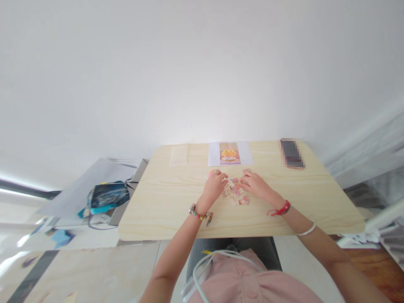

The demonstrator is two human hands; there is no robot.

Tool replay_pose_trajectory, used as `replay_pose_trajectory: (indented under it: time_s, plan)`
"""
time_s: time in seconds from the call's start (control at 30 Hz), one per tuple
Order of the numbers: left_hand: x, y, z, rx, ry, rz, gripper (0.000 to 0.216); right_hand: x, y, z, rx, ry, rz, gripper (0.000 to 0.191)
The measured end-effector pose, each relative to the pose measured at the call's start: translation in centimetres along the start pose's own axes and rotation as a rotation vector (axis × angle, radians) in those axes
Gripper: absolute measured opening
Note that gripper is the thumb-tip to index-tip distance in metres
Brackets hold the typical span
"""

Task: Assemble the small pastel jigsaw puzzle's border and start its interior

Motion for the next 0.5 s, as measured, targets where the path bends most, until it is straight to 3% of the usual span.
replay_pose_trajectory:
  time_s: [0.3, 0.5]
  plan:
    - [1.6, 0.3, -1.8, 0.129, 0.048, 0.005, 0.021, -0.7, -0.5, 1.1, -0.064, 0.164, -0.05, 0.019]
    - [-0.1, 1.0, -0.5, 0.087, 0.012, -0.086, 0.014, -1.6, -2.4, 3.5, -0.152, 0.214, -0.048, 0.017]
Point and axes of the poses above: each hand's wrist, its own y-axis away from the middle knuckle, its own x-axis out of the palm, z = x × y, the point moved 6 cm from there along -y, towards the middle knuckle, and after that the axes turned 6 degrees about y, right-handed, at the moved point
